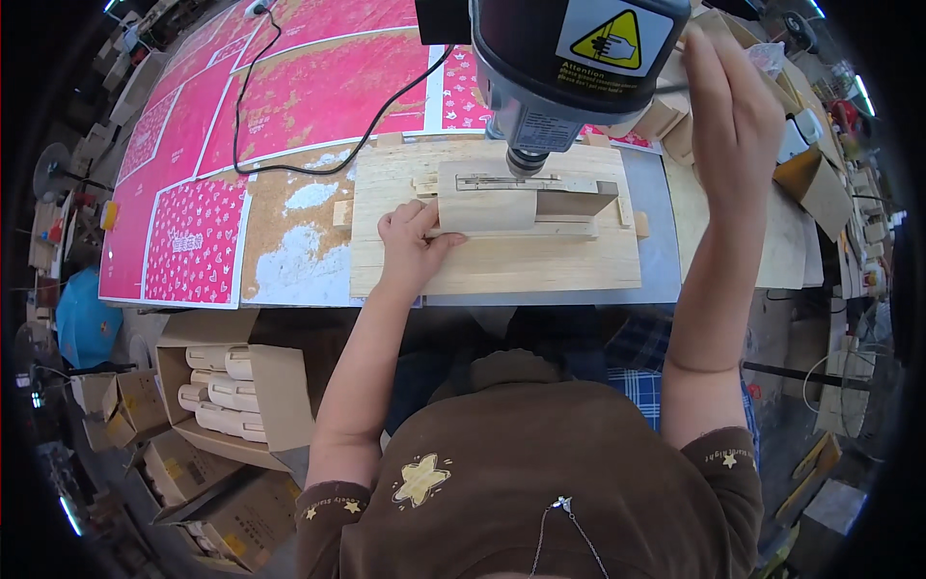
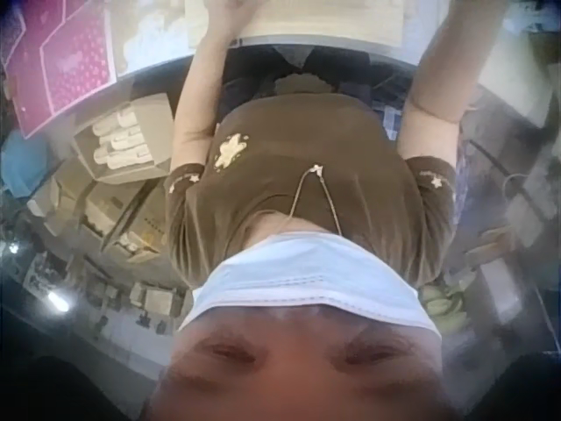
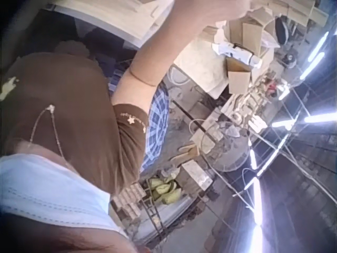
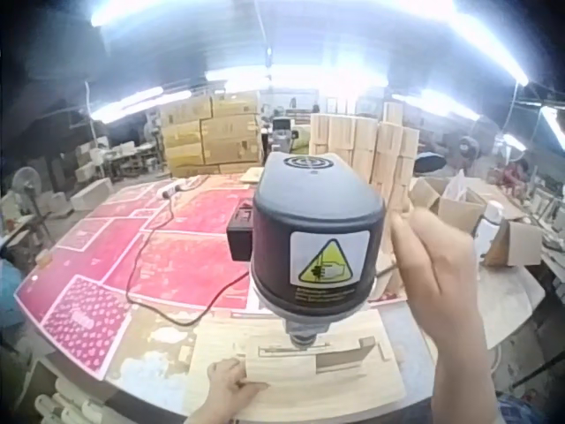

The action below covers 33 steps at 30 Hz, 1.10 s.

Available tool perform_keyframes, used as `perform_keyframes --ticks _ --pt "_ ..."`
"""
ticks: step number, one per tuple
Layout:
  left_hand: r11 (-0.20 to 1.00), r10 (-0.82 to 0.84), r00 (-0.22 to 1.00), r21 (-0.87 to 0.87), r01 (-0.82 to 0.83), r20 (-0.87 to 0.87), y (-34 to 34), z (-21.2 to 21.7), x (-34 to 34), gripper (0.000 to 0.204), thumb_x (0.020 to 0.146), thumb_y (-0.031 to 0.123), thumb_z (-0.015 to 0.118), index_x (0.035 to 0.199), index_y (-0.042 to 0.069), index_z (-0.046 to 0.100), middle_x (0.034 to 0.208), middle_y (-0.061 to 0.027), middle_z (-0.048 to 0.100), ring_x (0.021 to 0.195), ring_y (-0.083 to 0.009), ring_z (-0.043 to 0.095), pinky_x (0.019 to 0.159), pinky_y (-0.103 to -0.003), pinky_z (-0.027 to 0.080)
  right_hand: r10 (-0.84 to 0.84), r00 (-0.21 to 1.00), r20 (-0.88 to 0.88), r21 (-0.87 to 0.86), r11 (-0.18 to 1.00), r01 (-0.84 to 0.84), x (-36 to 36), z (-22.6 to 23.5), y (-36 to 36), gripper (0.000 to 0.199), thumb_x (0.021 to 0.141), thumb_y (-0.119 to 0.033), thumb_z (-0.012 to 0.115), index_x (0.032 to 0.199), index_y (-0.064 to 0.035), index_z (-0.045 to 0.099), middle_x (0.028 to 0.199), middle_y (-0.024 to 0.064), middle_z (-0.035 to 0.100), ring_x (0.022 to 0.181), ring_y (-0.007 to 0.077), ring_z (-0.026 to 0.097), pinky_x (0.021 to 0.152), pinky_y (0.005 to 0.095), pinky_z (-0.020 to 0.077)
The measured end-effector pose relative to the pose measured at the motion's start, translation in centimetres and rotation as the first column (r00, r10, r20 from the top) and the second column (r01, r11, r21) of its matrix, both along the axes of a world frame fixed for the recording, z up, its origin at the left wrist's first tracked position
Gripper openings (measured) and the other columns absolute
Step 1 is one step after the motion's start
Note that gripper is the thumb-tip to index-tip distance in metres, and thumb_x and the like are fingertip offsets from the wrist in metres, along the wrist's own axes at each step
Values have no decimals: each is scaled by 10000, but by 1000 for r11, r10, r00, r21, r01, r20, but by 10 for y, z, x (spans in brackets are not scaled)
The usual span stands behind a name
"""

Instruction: Using a drill press to make holes in wood blocks and sorting the blocks.

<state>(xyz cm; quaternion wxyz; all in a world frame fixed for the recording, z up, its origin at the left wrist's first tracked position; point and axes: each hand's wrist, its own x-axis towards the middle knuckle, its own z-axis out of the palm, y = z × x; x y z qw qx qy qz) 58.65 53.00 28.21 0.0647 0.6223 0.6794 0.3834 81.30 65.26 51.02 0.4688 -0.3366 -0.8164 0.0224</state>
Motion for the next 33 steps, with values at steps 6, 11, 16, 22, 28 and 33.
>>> perform_keyframes --ticks 6,11,16,22,28,33 --pt "1000 18 1000 4 -18 0 -8 -2 -6 376 616 223 752 964 138 641 739 11 500 785 -173 489 810 -358 269 113 987 -114 -14 993 -115 3 -77 -55 76 822 -42 554 818 -2 618 601 100 518 513 208 504 499 302 372" --pt "1000 1 1000 -19 -1 3 -3 -3 -3 434 610 254 755 1014 151 633 723 9 485 779 -176 486 816 -375 262 104 984 -142 -53 992 -113 -3 -140 -40 86 801 -33 566 859 8 616 645 90 533 550 230 502 523 324 364" --pt "1000 24 1000 -9 -24 -10 -4 -8 -4 454 608 264 754 1030 155 629 727 13 492 782 -177 491 812 -379 261 114 993 -30 37 993 -113 1 -128 -41 45 803 -22 556 782 -7 592 619 83 499 533 242 483 506 335 352" --pt "997 58 998 43 -58 -17 -2 -7 10 480 612 265 751 1063 168 617 746 12 505 803 -184 499 815 -388 261 48 974 -220 -32 998 -57 -14 -11 -11 203 833 -138 562 711 18 517 567 90 462 530 155 435 520 280 349" --pt "998 62 997 27 -61 -42 11 -8 35 501 629 282 745 1096 175 600 796 5 512 836 -195 497 807 -398 264 -43 999 1 -115 992 43 -37 14 61 287 869 -232 487 805 28 592 782 240 580 780 344 578 663 353 438" --pt "998 61 997 18 -61 -42 8 -7 34 499 630 273 746 1097 177 602 786 4 500 836 -194 493 807 -393 264 9 997 -74 -146 989 -20 -10 2 3 270 871 -210 524 818 45 594 624 21 497 618 73 446 567 226 354"
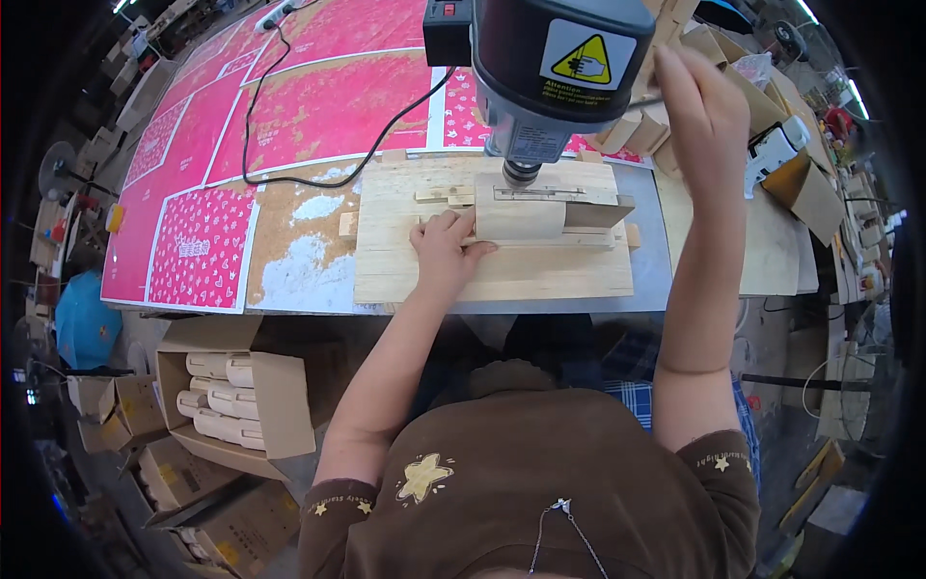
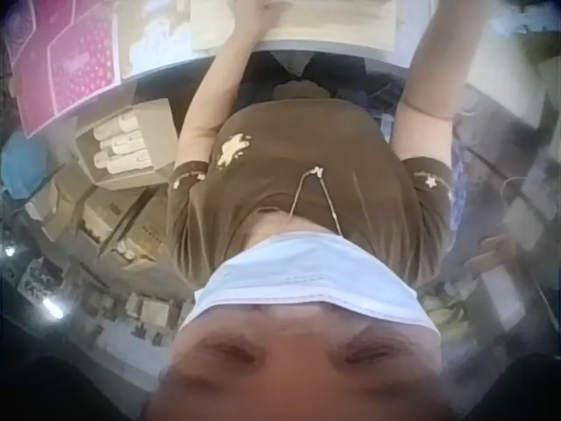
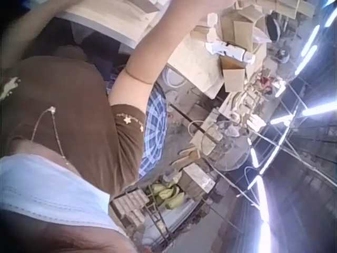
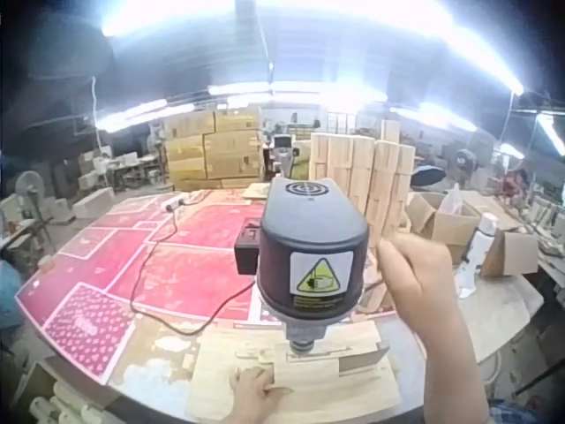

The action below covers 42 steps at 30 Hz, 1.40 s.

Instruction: Using a drill press to make holes in wood blocks and sorting the blocks.

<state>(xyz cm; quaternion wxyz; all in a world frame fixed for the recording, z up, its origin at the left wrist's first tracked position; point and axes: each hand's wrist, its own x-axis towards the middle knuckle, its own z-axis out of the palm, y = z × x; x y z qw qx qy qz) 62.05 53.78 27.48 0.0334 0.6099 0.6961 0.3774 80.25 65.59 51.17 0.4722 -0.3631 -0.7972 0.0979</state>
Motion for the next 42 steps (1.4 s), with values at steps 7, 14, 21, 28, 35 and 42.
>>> perform_keyframes --ticks 7,14,21,28,35,42 --pt "1000 -1 1000 -11 1 7 0 0 -1 501 627 289 745 1095 183 602 787 6 498 826 -190 490 802 -395 263 110 993 -40 102 989 -105 13 -106 -54 76 756 -5 582 688 -20 550 556 81 434 504 226 427 492 353 325" --pt "999 30 999 17 -31 40 0 2 3 400 632 294 740 994 156 637 755 -11 507 812 -205 486 838 -410 255 133 988 -81 226 968 -112 4 -145 -39 41 740 18 586 720 -9 563 548 72 428 510 230 433 485 352 317" --pt "988 6 986 -154 20 169 2 17 -1 331 647 250 745 950 149 659 782 -5 521 864 -198 503 898 -425 238 97 952 -290 53 995 -86 -4 -29 -21 130 813 -96 591 730 -3 553 582 105 499 528 203 492 506 297 374" --pt "979 -18 904 -175 102 428 15 15 2 477 543 252 802 977 141 642 836 10 541 860 -152 522 886 -396 227 113 962 -249 -162 974 -157 -20 -14 68 294 910 -273 487 965 -1 585 749 23 550 724 89 494 631 216 386" --pt "998 -61 963 24 56 264 11 13 0 390 553 243 793 873 89 633 830 -1 536 848 -157 518 894 -377 234 235 861 451 -139 971 -192 42 -145 13 344 764 -217 665 1047 -56 554 926 120 615 905 298 566 796 401 430" --pt "990 -141 917 73 122 374 -40 44 -51 298 554 130 782 793 38 630 758 -28 543 712 -162 525 688 -277 391 335 840 426 -212 940 -267 46 -154 -8 258 713 -138 662 928 -48 550 832 115 565 848 326 525 730 417 399"
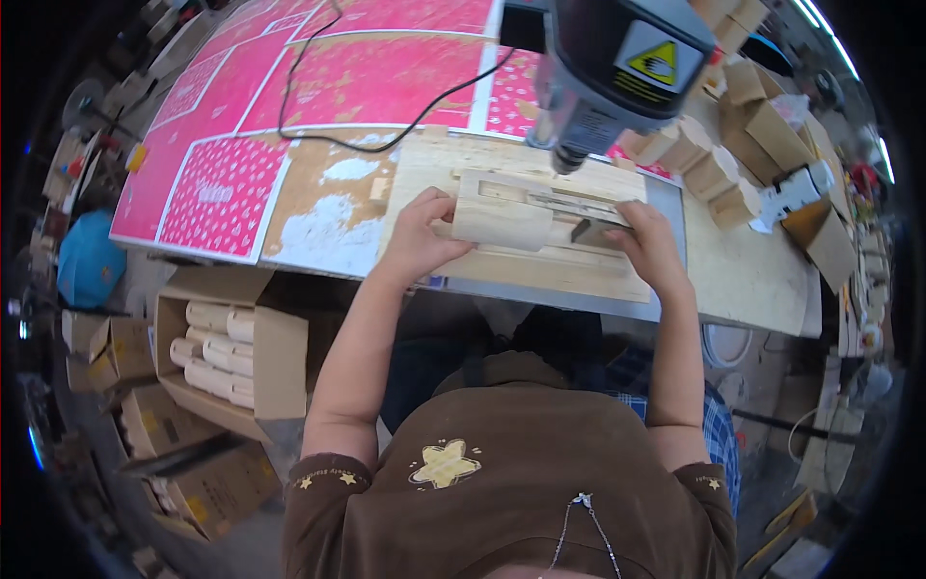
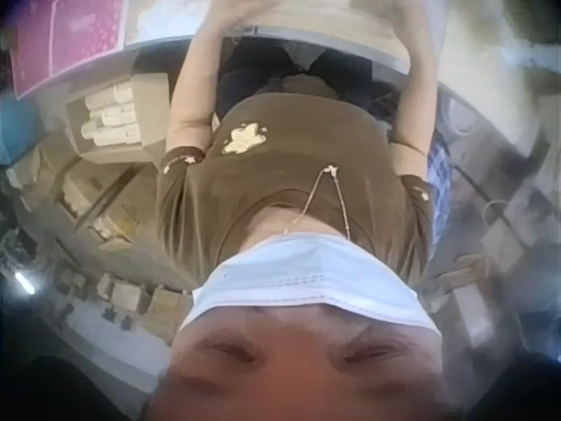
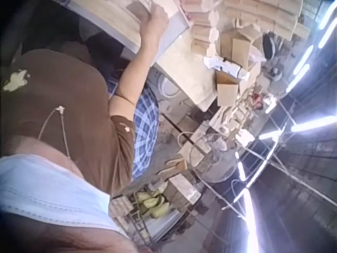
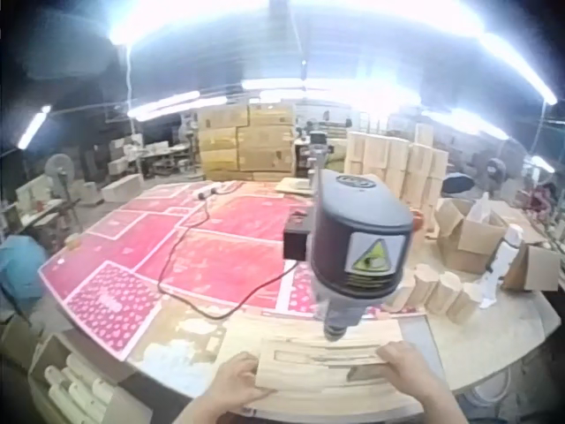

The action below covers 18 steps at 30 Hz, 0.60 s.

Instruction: Using a drill press to make holes in wood blocks and sorting the blocks.

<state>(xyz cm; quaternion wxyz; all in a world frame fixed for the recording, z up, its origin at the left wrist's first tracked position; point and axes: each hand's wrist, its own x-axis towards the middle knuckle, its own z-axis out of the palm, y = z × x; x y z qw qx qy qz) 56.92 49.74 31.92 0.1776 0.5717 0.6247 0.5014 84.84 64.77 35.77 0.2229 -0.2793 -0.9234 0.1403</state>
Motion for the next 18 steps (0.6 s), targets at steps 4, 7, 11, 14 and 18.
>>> perform_keyframes --ticks 4,7,11,14,18 --pt "999 33 999 8 -33 -6 -52 15 -52 236 582 81 757 769 14 629 687 -17 533 627 -125 503 602 -262 416 5 998 56 -4 1000 -5 2 4 -15 264 699 -99 653 926 -19 545 831 146 557 812 346 514 707 405 398" --pt "962 237 815 -247 -119 529 -80 24 -77 258 699 178 722 850 -15 640 812 -70 631 631 -126 575 580 -232 449 -10 999 52 6 1000 10 -5 7 -24 244 694 -116 657 899 -33 554 802 124 554 787 326 512 695 406 388" --pt "941 339 412 -301 -157 846 -90 32 -79 357 783 251 639 1024 -6 585 899 -94 632 740 -174 635 603 -299 527 26 999 37 -34 999 -25 -20 7 -36 267 682 -95 660 918 -23 559 808 127 549 777 321 501 687 406 384" --pt "951 307 247 -289 -108 919 -100 28 -83 392 786 275 644 1057 4 559 927 -110 629 767 -191 642 613 -305 534 37 999 38 -33 999 -35 -25 7 -39 271 684 -95 659 926 -22 561 810 129 547 780 324 497 682 405 385" --pt "962 235 112 -214 -171 965 -119 28 -82 400 787 311 652 1059 34 556 934 -96 635 769 -191 641 611 -305 528 49 998 44 -21 999 -48 -27 4 -39 275 700 -104 657 946 -23 563 844 145 552 805 342 500 705 408 396"
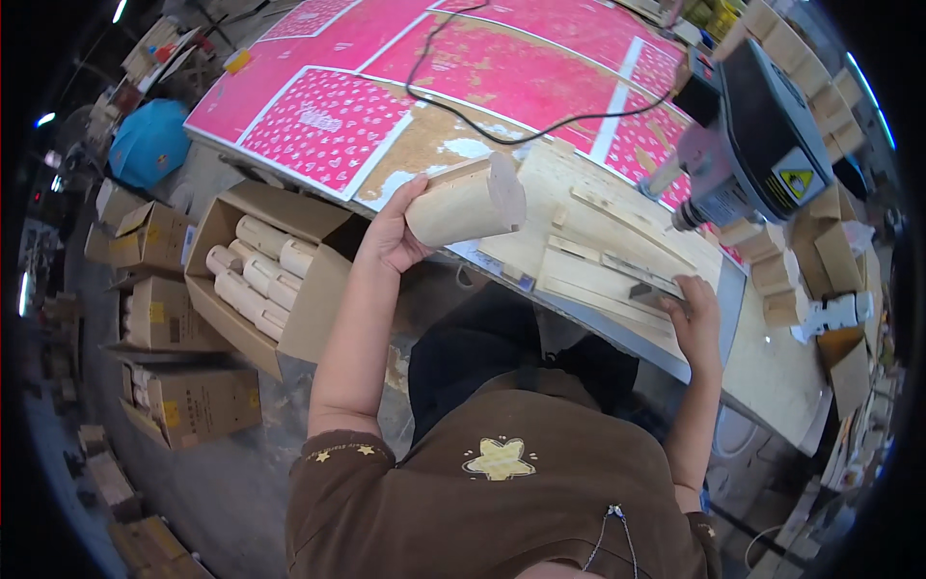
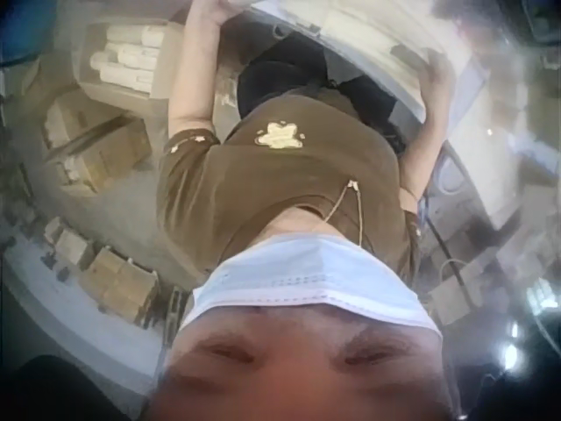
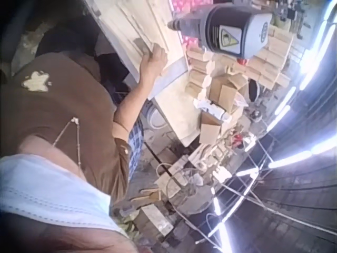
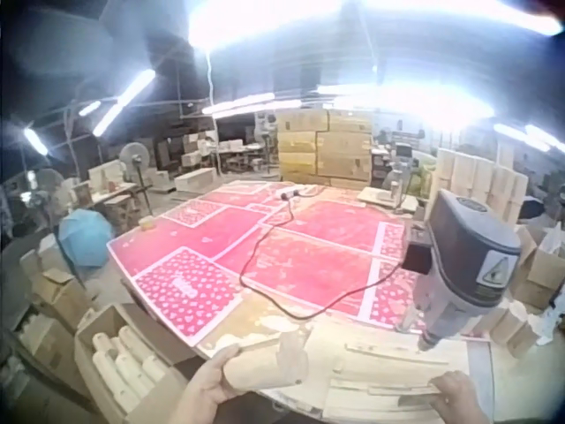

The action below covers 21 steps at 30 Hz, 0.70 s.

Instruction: Using a drill press to make holes in wood blocks and sorting the blocks.

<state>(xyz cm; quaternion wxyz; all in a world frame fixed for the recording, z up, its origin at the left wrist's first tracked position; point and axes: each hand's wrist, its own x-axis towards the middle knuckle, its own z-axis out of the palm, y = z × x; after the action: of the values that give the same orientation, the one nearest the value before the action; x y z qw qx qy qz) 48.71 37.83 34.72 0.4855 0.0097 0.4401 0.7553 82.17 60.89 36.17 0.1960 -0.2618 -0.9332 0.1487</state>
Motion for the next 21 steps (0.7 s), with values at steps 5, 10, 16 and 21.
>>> perform_keyframes --ticks 5,10,16,21 --pt "972 235 972 -29 -235 -12 -37 -12 -15 324 765 299 693 988 81 606 847 -32 650 732 -152 628 604 -270 493 5 999 -36 60 998 -3 14 -15 6 317 706 -86 656 995 -6 556 888 170 548 863 358 516 755 395 415" --pt "856 427 829 -133 -500 -362 -114 -47 -59 287 726 273 734 867 40 643 754 -22 628 605 -116 575 525 -229 424 1 999 -34 -46 999 -3 16 -19 8 334 699 -32 646 1011 10 532 877 154 523 841 326 508 768 365 409" --pt "365 100 299 -245 -898 -949 -207 -55 -122 306 644 232 764 730 -36 642 715 -82 631 616 -152 572 593 -290 440 -50 999 9 -135 990 51 13 -16 8 323 713 -1 617 1023 8 526 886 130 517 864 284 513 795 339 405" --pt "161 -322 194 -256 -953 -926 -272 -120 -215 383 647 242 753 834 -71 636 927 -203 628 848 -303 598 757 -358 466 -95 995 20 -205 974 97 20 -20 13 315 725 10 599 1030 12 523 887 119 517 866 253 519 792 316 410"
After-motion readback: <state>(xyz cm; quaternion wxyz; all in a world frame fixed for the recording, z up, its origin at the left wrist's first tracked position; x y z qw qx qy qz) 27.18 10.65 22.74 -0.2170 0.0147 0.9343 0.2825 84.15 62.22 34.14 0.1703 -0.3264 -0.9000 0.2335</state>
